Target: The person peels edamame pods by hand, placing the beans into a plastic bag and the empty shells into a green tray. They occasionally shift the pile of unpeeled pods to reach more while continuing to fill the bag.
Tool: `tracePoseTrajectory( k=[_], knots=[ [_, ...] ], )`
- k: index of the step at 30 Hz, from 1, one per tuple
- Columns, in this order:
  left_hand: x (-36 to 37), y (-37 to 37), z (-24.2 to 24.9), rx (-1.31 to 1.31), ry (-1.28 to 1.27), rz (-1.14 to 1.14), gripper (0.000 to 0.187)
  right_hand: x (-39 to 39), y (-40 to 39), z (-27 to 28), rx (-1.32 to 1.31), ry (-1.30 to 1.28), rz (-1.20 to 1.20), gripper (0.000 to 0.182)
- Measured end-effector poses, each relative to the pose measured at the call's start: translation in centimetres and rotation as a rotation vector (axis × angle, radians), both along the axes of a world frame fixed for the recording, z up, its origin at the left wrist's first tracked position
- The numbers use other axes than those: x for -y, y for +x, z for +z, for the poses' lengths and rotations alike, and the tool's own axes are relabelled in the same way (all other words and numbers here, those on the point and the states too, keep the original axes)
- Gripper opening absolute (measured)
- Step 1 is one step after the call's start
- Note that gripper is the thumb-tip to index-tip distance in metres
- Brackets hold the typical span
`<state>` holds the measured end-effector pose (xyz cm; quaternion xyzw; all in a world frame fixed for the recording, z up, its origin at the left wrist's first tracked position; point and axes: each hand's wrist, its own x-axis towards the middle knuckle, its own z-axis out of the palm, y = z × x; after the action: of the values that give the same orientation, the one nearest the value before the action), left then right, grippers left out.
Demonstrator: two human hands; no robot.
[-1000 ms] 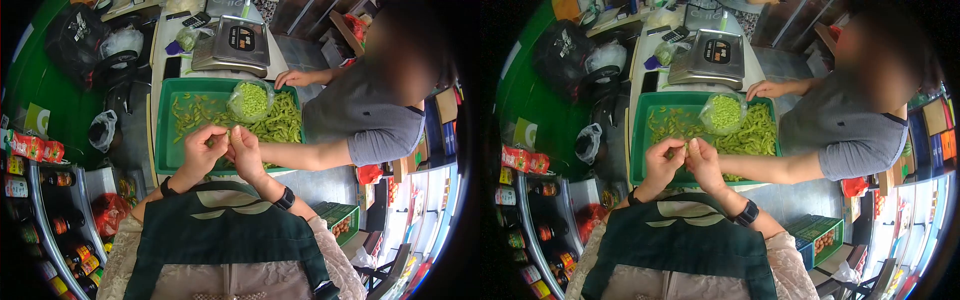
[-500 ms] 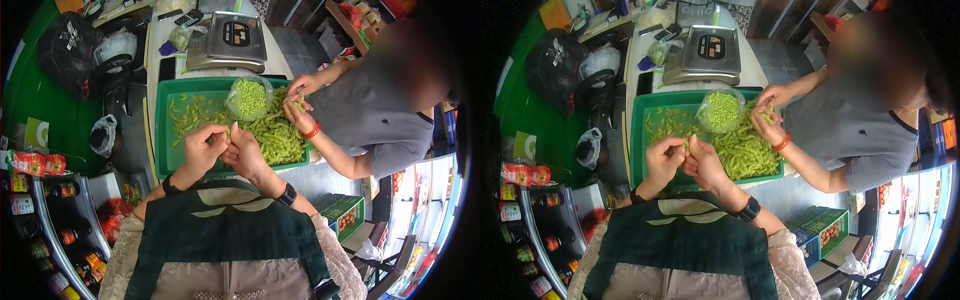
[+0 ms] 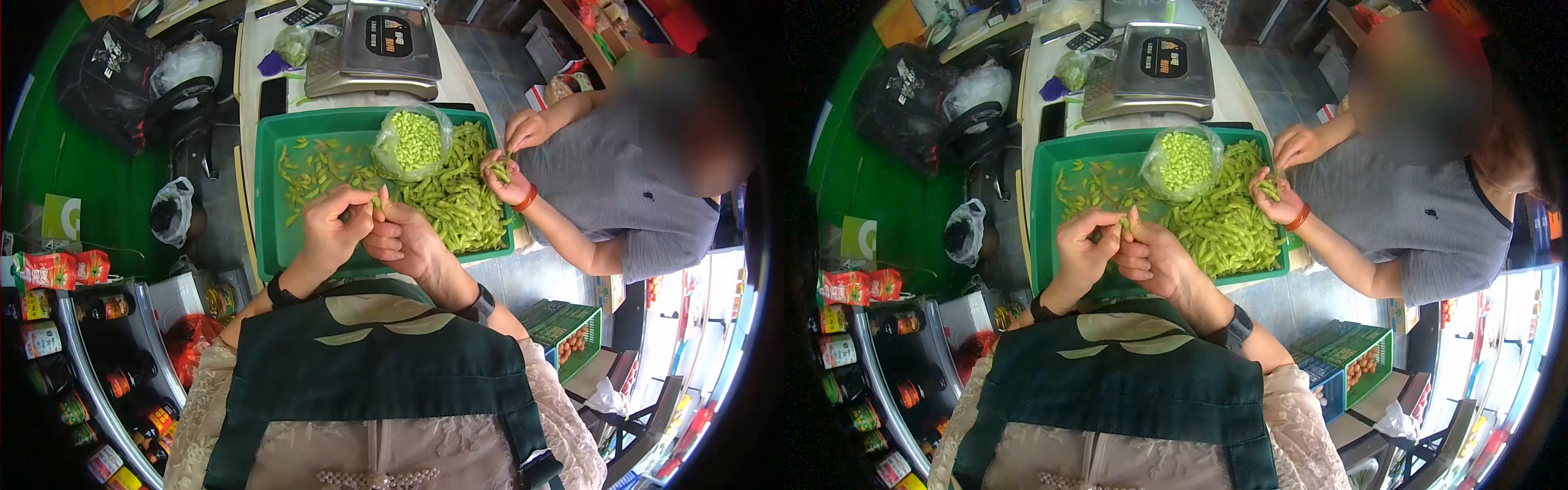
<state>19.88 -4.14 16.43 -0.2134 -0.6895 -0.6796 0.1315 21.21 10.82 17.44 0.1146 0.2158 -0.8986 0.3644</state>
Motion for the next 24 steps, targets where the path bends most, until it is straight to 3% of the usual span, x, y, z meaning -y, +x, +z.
tracePoseTrajectory(
  k=[13,19,22,24],
  knots=[
    [0.0,-0.3,-0.7,0.127,0.040,-0.088,0.010,-0.5,0.1,0.4,0.075,-0.152,0.041,0.042],
    [-0.4,-0.4,-0.5,0.260,0.117,-0.213,0.011,-0.7,0.1,0.8,-0.056,0.055,-0.035,0.044],
    [-0.6,0.3,0.9,0.405,0.178,-0.224,0.011,-0.4,0.6,1.0,-0.125,0.303,-0.135,0.045],
    [-0.6,0.1,0.0,0.377,0.144,-0.190,0.011,-0.2,0.8,1.5,-0.260,0.671,-0.196,0.041]
  ],
)
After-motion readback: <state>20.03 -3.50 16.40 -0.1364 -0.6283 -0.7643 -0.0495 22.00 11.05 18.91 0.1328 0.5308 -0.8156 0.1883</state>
